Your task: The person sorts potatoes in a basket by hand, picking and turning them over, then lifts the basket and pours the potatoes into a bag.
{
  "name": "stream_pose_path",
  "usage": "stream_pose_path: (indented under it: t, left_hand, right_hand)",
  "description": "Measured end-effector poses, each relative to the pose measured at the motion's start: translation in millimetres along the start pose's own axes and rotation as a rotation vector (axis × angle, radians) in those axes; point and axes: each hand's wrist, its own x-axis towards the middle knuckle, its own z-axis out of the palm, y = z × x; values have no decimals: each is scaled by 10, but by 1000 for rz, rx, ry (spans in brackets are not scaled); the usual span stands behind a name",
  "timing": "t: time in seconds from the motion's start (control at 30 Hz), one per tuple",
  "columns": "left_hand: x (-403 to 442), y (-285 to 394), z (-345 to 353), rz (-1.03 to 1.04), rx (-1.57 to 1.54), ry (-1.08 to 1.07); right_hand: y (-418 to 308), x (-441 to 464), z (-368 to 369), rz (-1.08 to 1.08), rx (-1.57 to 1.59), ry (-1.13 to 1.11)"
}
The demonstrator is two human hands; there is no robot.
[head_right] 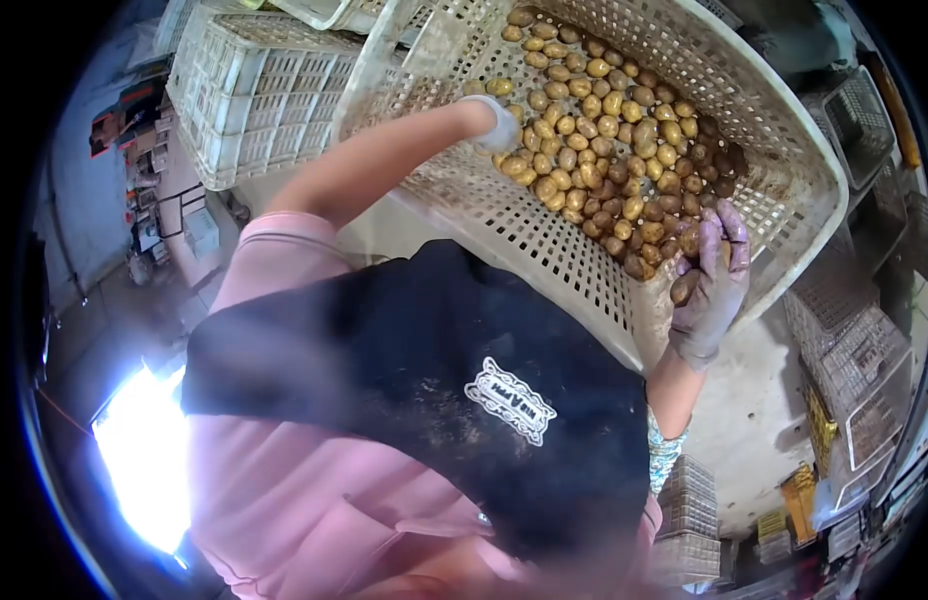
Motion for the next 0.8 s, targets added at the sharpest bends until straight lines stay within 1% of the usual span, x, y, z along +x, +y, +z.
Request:
stream_pose_path:
  t: [0.03,0.1,0.13,0.2,0.23,0.27,0.3,0.33,0.37,0.4,0.43,0.5,0.6,0.63,0.73,0.8]
  left_hand:
    - [287,-87,131,134,-245,45]
    - [244,-155,28,436,-742,218]
    - [-22,-171,-222,599,-995,347]
    - [-114,-79,-580,131,160,-9]
    - [60,-288,-235,37,242,-60]
    - [-120,-241,-130,-171,167,-74]
    - [319,-484,243,-139,281,-78]
    - [744,-618,587,-158,145,-40]
    - [1106,-820,923,-81,12,70]
    - [1296,-934,1127,0,-126,174]
    - [1149,-841,1015,-63,-209,101]
    - [575,-550,592,-193,-377,-48]
    - [444,-499,444,-174,-660,-211]
    - [520,-512,469,-199,-752,-256]
    - [627,-549,615,-122,-818,-252]
    - [742,-540,648,-147,-616,-322]
  right_hand:
    - [3,3,6,-23,24,0]
    - [43,58,-73,-8,100,-1]
    - [80,52,-104,3,142,4]
    - [46,31,-80,24,135,44]
    - [27,41,-72,16,128,53]
    - [16,38,-75,9,122,64]
    - [14,38,-84,13,141,59]
    - [-4,33,-72,3,141,65]
    - [-35,19,-39,-7,136,70]
    - [-61,4,-19,-11,126,76]
    - [-72,4,1,-16,110,76]
    - [-56,1,53,-23,79,72]
    - [14,50,-56,-14,134,65]
    - [13,65,-66,-21,171,66]
    - [-60,48,-34,-2,113,82]
    - [-40,51,-25,-13,117,89]
